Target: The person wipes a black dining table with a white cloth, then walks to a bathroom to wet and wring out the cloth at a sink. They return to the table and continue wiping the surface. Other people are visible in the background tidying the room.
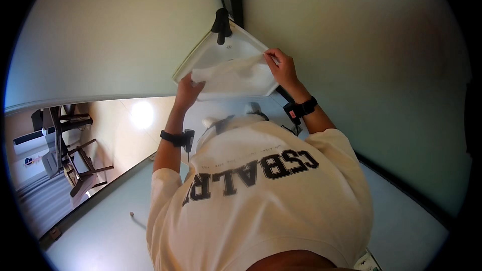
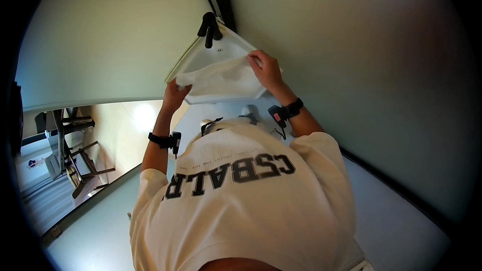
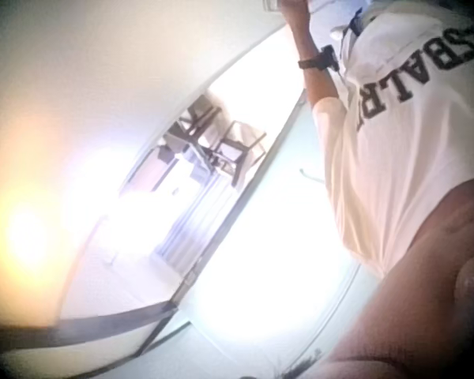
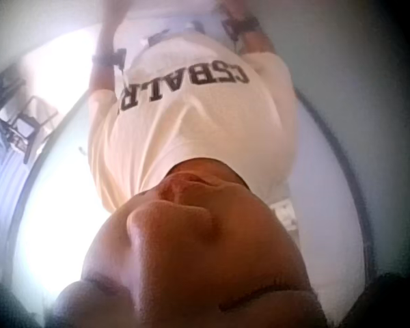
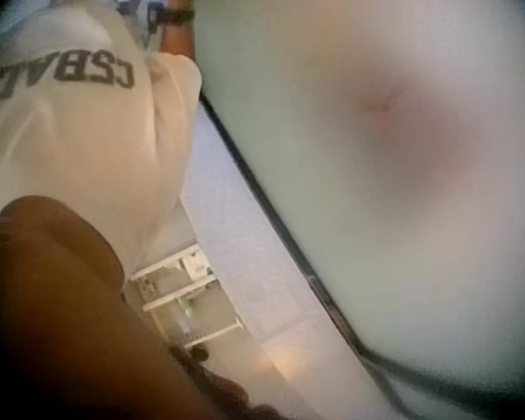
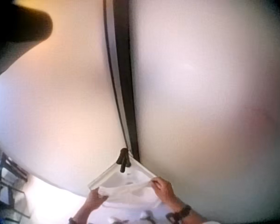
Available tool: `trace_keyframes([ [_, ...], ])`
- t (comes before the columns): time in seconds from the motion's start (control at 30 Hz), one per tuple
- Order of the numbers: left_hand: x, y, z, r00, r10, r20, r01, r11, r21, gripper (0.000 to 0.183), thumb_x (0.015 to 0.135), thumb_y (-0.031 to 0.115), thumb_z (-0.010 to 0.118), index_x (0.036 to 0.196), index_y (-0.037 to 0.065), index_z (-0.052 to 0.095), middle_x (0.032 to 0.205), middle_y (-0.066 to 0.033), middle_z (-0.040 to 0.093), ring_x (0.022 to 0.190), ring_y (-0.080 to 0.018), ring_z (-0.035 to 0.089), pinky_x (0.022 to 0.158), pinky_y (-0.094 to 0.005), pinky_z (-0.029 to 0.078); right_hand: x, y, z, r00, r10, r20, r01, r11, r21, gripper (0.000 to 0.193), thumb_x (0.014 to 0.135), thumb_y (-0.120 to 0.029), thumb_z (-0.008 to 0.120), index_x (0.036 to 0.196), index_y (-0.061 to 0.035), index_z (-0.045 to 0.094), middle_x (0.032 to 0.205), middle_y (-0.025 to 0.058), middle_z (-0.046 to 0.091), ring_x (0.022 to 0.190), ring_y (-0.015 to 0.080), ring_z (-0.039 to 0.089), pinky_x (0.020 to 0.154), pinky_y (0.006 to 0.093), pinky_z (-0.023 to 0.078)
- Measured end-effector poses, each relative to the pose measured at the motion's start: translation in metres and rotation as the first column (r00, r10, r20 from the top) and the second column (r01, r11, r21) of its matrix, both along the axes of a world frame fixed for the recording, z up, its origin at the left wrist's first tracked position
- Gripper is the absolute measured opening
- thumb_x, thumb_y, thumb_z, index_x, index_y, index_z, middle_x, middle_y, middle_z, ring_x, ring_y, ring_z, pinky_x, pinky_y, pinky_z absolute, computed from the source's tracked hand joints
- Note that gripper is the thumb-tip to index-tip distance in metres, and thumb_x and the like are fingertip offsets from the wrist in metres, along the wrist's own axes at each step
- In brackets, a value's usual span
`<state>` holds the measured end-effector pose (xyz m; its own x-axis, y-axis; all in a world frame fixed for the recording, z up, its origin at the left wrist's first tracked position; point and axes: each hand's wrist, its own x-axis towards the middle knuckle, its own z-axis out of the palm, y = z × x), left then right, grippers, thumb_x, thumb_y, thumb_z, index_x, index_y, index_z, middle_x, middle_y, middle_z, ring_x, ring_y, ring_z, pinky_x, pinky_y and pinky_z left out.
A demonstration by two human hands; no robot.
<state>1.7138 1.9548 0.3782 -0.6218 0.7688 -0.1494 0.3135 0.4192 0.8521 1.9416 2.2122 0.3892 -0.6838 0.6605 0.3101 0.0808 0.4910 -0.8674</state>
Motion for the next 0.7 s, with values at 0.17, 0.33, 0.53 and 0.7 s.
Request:
trace_keyframes([
  [0.17, -0.012, -0.007, -0.038, 0.896, -0.148, -0.419, 0.168, 0.986, 0.012, 0.026, 0.073, -0.009, 0.061, 0.095, 0.005, 0.065, 0.107, -0.0115, 0.067, 0.102, -0.0324, 0.063, 0.088, -0.0391, 0.049, 0.010, -0.005, -0.003, 0.963, 0.257, 0.075, -0.263, 0.851, 0.455, 0.006, 0.084, -0.009, 0.066, 0.088, -0.0049, 0.065, 0.081, 0.0133, 0.066, 0.078, 0.0331, 0.064, 0.072, 0.0413, 0.051],
  [0.33, 0.005, -0.020, -0.075, 0.816, -0.345, -0.464, 0.136, 0.895, -0.426, 0.034, 0.069, -0.008, 0.058, 0.095, 0.011, 0.070, 0.122, -0.0146, 0.062, 0.116, -0.0350, 0.057, 0.100, -0.0439, 0.046, 0.036, -0.028, -0.087, 0.774, 0.460, 0.435, -0.588, 0.777, 0.225, 0.015, 0.086, -0.020, 0.063, 0.087, -0.0055, 0.065, 0.085, 0.0130, 0.065, 0.084, 0.0331, 0.062, 0.077, 0.0437, 0.049],
  [0.53, 0.016, 0.000, -0.116, 0.876, -0.396, -0.275, 0.335, 0.910, -0.243, 0.044, 0.072, 0.011, 0.068, 0.116, 0.012, 0.065, 0.131, -0.0146, 0.056, 0.120, -0.0389, 0.053, 0.103, -0.0488, 0.042, 0.032, -0.042, -0.112, 0.750, 0.455, 0.479, -0.583, 0.798, 0.154, 0.026, 0.086, -0.030, 0.063, 0.095, -0.0055, 0.066, 0.091, 0.0128, 0.066, 0.093, 0.0336, 0.061, 0.083, 0.0455, 0.047],
  [0.7, 0.041, 0.013, -0.122, 0.743, -0.573, -0.346, 0.409, 0.798, -0.442, 0.090, 0.074, 0.035, 0.077, 0.151, 0.019, 0.033, 0.151, -0.0213, 0.036, 0.136, -0.0392, 0.039, 0.111, -0.0510, 0.034, 0.018, -0.044, -0.125, 0.933, 0.186, 0.308, -0.338, 0.748, 0.571, 0.045, 0.086, -0.036, 0.065, 0.121, -0.0073, 0.057, 0.104, 0.0125, 0.066, 0.101, 0.0341, 0.059, 0.091, 0.0478, 0.043],
])
